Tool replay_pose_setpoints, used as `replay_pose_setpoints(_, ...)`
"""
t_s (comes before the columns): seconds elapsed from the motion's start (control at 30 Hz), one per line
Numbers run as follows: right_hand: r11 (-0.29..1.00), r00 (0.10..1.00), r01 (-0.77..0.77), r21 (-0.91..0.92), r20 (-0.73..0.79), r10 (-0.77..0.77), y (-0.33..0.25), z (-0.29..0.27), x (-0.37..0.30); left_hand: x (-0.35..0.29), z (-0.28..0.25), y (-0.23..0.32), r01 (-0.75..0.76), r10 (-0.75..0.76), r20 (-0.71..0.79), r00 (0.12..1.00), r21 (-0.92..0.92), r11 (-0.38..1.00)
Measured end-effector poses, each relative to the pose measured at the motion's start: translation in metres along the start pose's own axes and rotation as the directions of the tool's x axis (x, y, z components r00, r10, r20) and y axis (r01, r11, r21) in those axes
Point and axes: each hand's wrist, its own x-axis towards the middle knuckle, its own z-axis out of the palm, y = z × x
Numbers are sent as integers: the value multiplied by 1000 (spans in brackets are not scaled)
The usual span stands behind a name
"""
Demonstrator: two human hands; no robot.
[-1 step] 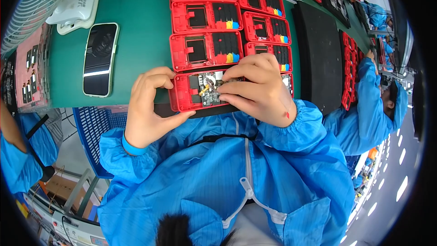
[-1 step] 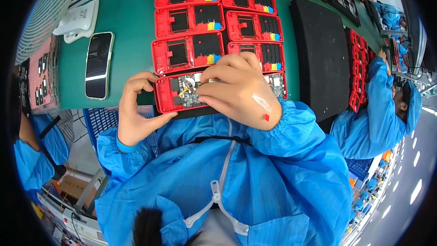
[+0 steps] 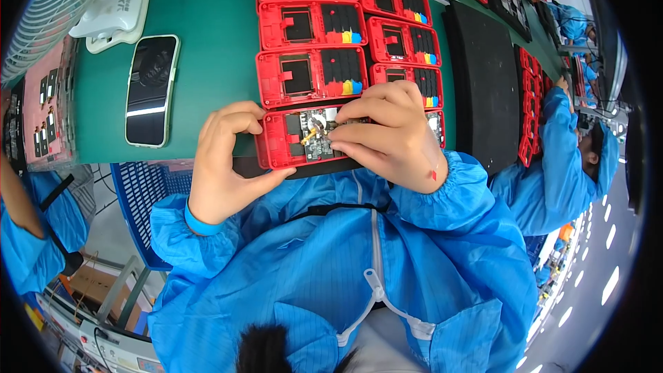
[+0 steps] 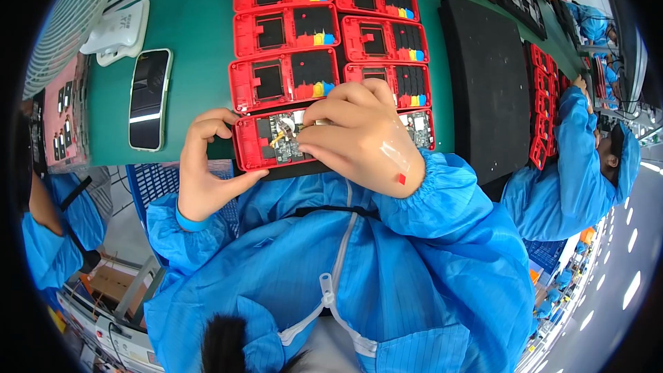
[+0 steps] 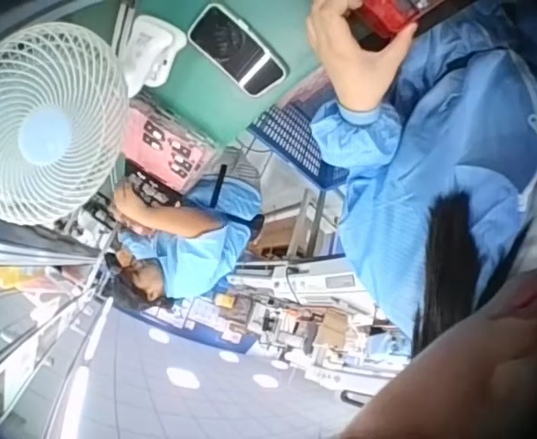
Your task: The person assembles electronic handheld terminals by hand, placing PCB boards, screens, and keypads into a plastic tray.
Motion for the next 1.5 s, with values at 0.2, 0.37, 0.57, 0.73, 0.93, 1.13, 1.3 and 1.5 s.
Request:
replay_pose_setpoints(0.2, 998, 1000, -15, 53, 25, 14, -3, -7, -5, 0, 6, 9, -28, 30, -45, 999, 38, 999)
replay_pose_setpoints(0.37, 985, 994, 105, 136, 29, -110, 8, -13, -13, -4, 3, 31, -13, 15, -58, 998, 21, 1000)
replay_pose_setpoints(0.57, 974, 975, 220, 54, 23, -222, -2, -30, -1, 49, -12, 93, -78, 68, 141, 988, 70, 995)
replay_pose_setpoints(0.73, 958, 962, 271, 97, 2, -272, -3, -33, -7, 84, 35, 143, -295, 251, 229, 940, 182, 938)
replay_pose_setpoints(0.93, 952, 964, 223, 212, -195, -182, 11, -33, -23, 86, 56, 163, -237, 230, 147, 962, 26, 971)
replay_pose_setpoints(1.13, 726, 839, -43, 686, -370, 399, 32, -55, -38, 67, 60, 150, -117, 21, -184, 983, -528, 841)
replay_pose_setpoints(1.3, -442, 854, 18, 897, 216, 474, 31, -62, -52, 74, 79, 143, 55, -188, -118, 975, -694, 717)
replay_pose_setpoints(1.5, -396, 888, -47, 917, 219, 403, 28, -54, -58, 101, 73, 141, -103, 144, -319, 937, 142, 984)
